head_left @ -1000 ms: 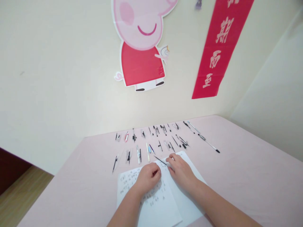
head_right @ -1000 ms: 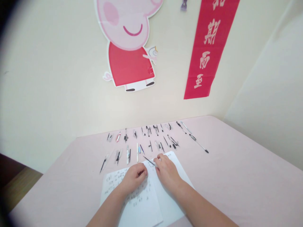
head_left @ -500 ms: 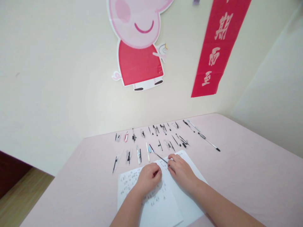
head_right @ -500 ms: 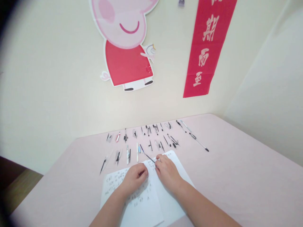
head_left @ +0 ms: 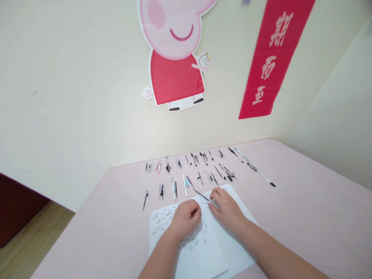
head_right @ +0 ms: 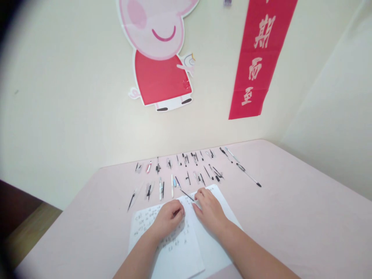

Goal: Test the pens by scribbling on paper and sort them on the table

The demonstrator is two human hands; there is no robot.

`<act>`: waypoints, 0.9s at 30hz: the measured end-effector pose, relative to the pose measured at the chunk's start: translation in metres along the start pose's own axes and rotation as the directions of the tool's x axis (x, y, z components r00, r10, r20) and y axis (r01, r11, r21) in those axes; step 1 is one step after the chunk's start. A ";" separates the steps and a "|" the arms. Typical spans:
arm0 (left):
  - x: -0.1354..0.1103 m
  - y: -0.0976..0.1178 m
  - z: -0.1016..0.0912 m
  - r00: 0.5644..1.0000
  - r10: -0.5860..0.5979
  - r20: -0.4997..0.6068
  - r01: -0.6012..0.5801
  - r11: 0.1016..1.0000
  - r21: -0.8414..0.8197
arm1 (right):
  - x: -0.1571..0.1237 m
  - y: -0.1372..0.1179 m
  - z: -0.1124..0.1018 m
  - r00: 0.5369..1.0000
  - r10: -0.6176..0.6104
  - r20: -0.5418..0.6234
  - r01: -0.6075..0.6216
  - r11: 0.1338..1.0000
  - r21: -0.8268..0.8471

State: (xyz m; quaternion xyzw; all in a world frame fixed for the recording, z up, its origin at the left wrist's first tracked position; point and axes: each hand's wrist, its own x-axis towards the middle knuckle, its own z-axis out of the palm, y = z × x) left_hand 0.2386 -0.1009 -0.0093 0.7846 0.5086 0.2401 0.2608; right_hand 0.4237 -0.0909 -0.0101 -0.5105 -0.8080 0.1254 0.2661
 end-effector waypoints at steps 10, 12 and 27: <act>-0.001 -0.001 0.000 1.000 0.001 0.006 -0.001 1.000 0.016 | 0.002 0.004 0.005 1.000 0.003 0.005 -0.003 0.999 -0.040; -0.001 -0.001 0.000 1.000 0.004 0.010 -0.005 1.000 0.011 | 0.003 0.001 0.006 1.000 0.011 0.005 -0.010 0.997 -0.078; 0.001 -0.004 0.001 1.000 0.004 0.006 -0.004 1.000 -0.018 | 0.012 -0.011 0.013 0.999 0.028 0.029 -0.019 0.963 -0.270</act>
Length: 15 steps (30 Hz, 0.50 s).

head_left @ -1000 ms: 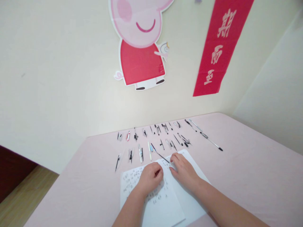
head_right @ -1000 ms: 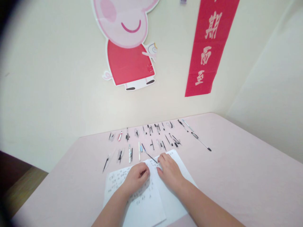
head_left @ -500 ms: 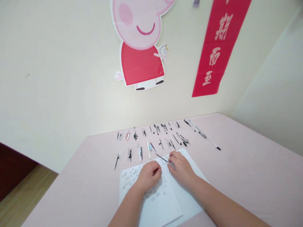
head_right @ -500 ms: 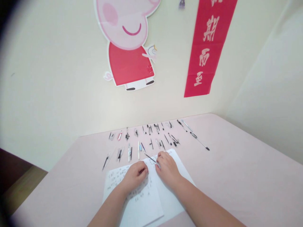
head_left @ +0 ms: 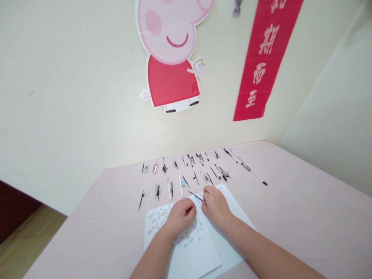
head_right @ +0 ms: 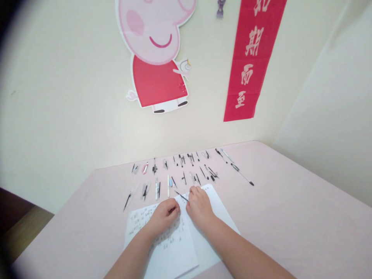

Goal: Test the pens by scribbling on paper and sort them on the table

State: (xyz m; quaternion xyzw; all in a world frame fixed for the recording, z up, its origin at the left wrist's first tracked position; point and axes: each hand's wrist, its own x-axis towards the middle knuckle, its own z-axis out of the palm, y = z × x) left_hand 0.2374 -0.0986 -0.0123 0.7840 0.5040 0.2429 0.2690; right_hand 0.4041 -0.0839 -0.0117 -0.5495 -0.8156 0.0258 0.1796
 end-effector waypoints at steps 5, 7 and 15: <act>0.000 0.001 0.000 1.000 -0.017 -0.008 0.017 1.000 0.013 | 0.003 0.005 0.001 0.991 0.061 -0.122 -0.030 0.971 0.239; 0.000 0.000 0.000 1.000 -0.012 -0.008 0.012 1.000 0.010 | 0.006 0.009 0.000 0.977 0.081 -0.195 -0.003 0.928 0.372; 0.000 -0.002 0.000 1.000 -0.008 0.003 0.008 1.000 0.007 | 0.014 0.035 -0.002 0.971 0.237 0.006 -0.201 0.808 0.553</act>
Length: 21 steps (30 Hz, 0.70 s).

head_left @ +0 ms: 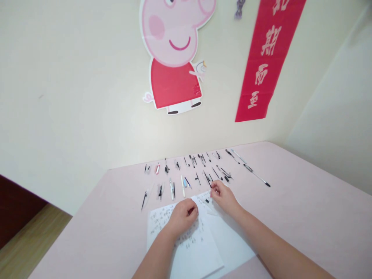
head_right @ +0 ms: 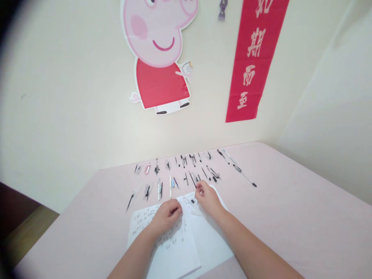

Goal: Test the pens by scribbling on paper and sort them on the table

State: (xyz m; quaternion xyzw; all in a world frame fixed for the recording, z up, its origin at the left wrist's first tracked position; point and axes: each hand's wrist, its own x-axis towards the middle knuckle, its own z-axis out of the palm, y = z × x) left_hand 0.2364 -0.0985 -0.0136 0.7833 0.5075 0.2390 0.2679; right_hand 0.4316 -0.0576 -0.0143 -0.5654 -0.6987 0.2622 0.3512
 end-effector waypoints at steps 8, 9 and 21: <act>0.000 -0.001 -0.001 1.000 0.006 -0.009 -0.006 1.000 -0.016 | -0.012 -0.015 -0.021 0.974 0.031 0.224 0.043 0.947 -0.319; 0.000 -0.001 -0.001 1.000 0.002 -0.009 -0.003 1.000 -0.016 | -0.014 -0.018 -0.021 0.970 0.041 0.241 0.044 0.941 -0.336; 0.001 -0.008 -0.002 0.992 -0.049 -0.119 0.021 0.974 -0.227 | -0.018 -0.020 -0.003 0.959 0.110 0.261 0.008 0.910 -0.414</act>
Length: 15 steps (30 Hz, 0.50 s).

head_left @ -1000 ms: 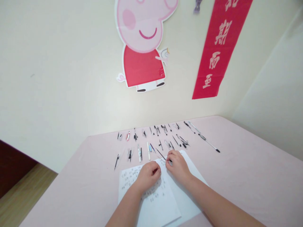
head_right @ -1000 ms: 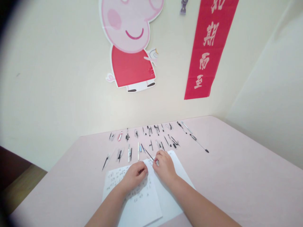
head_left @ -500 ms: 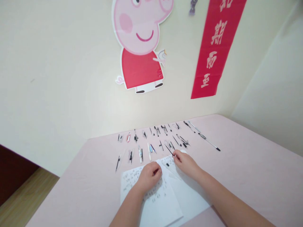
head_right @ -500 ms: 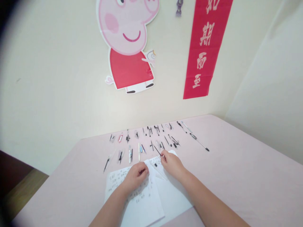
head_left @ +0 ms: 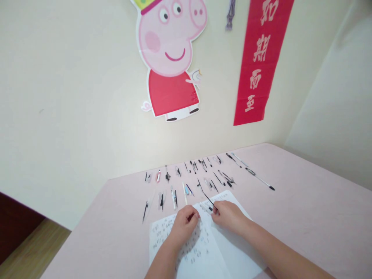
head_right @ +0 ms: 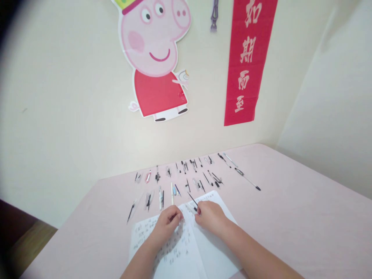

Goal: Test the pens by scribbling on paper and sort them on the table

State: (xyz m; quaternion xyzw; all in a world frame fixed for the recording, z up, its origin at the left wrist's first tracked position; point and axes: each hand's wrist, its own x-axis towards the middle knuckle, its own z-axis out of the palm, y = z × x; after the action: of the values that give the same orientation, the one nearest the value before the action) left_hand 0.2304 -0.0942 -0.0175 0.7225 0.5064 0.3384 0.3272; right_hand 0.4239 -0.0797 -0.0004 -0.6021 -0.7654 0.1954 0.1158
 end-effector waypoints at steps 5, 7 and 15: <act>-0.001 0.000 0.002 0.997 0.016 -0.075 -0.024 0.995 -0.100 | 0.006 -0.008 -0.014 1.000 -0.023 -0.002 0.023 0.993 0.118; 0.000 0.001 0.004 0.997 -0.035 -0.075 0.018 0.975 -0.222 | 0.008 -0.014 -0.017 0.997 -0.061 0.037 0.053 0.981 0.187; 0.003 0.007 0.005 0.959 -0.282 0.010 0.196 0.640 -0.743 | 0.016 -0.047 -0.016 0.984 -0.178 -0.002 0.174 0.960 0.220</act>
State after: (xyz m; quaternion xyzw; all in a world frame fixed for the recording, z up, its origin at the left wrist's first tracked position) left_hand 0.2388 -0.0942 -0.0142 0.4361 0.4345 0.5052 0.6048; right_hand 0.3851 -0.0715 0.0340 -0.5134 -0.7908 0.2729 0.1915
